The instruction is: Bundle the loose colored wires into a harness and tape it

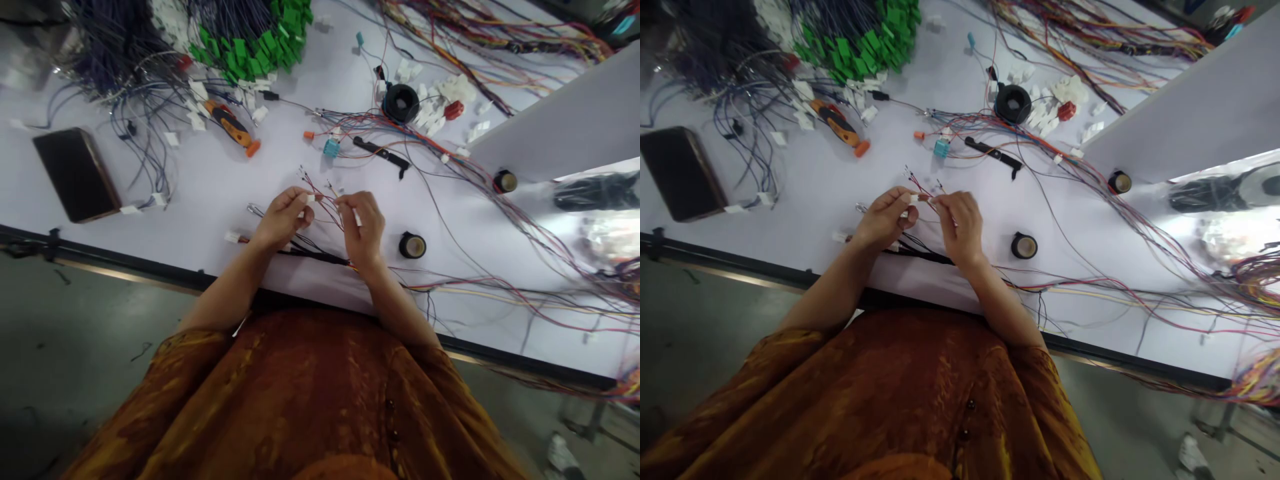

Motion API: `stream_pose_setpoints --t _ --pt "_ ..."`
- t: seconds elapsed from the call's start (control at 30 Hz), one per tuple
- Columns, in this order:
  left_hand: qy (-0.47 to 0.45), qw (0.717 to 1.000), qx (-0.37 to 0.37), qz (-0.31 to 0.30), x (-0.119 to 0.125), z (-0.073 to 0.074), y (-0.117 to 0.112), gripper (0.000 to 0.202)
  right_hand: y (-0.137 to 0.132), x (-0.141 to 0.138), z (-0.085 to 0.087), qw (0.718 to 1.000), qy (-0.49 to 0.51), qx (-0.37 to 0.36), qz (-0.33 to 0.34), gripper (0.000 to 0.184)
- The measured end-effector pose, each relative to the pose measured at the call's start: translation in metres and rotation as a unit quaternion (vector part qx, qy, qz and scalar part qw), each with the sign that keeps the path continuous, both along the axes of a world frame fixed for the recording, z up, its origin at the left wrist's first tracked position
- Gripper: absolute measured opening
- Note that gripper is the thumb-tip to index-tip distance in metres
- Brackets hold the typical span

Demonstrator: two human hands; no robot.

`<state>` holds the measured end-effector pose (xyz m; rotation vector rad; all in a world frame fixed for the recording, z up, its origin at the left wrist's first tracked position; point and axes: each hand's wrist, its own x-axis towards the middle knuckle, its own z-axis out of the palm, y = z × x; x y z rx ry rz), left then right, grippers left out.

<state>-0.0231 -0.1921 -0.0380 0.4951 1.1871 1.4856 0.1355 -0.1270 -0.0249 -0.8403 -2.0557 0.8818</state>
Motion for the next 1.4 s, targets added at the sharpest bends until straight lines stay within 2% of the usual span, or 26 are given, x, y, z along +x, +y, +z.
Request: stream_pose_setpoints --t 0.1,0.17,0.27,0.37,0.43,0.53,0.63,0.73,0.83,0.97,1.1,1.3,1.4 --pt "-0.034 0.999 -0.030 0.012 -0.004 -0.002 0.001 0.012 -0.007 -0.003 -0.004 0.984 -0.134 0.018 0.112 0.018" --pt "-0.040 0.998 -0.046 0.005 -0.005 -0.004 0.001 0.013 -0.008 -0.002 -0.006 0.977 -0.158 -0.002 0.144 0.016" --pt "-0.031 0.998 -0.054 0.016 -0.007 -0.007 0.000 0.015 -0.002 0.002 -0.001 0.984 -0.078 -0.077 0.137 0.025" --pt "0.035 0.999 -0.017 0.032 -0.006 -0.006 0.000 0.016 0.008 0.006 0.009 0.984 -0.028 -0.132 0.116 0.032" --pt "0.076 0.997 0.028 0.018 -0.005 -0.003 -0.001 0.019 0.013 0.006 0.012 0.983 -0.036 -0.135 0.115 0.033" --pt "0.112 0.990 0.091 -0.001 -0.003 0.000 -0.002 0.034 0.017 0.004 0.011 0.982 -0.067 -0.117 0.133 0.034" --pt "0.120 0.985 0.121 0.003 -0.003 -0.001 -0.002 0.038 0.017 0.002 0.011 0.981 -0.078 -0.109 0.142 0.027" --pt "0.098 0.990 0.104 0.007 -0.004 -0.002 -0.002 0.036 0.014 0.000 0.015 0.987 -0.041 -0.115 0.109 0.019" --pt "0.060 0.995 0.081 0.000 -0.005 0.001 -0.002 0.039 0.014 -0.001 0.022 0.990 -0.007 -0.108 0.090 0.021" --pt "0.013 0.997 0.074 -0.012 -0.006 0.006 -0.001 0.041 0.017 -0.003 0.023 0.991 -0.018 -0.073 0.110 0.028" --pt "0.004 0.997 0.078 -0.016 -0.005 0.009 -0.001 0.042 0.020 -0.002 0.019 0.986 -0.073 -0.045 0.145 0.030" --pt "0.010 0.997 0.072 -0.030 -0.005 0.010 -0.002 0.044 0.022 -0.001 0.018 0.982 -0.086 -0.051 0.159 0.030" --pt "0.022 0.997 0.063 -0.048 -0.005 0.011 -0.002 0.043 0.022 -0.001 0.017 0.983 -0.072 -0.084 0.145 0.020"
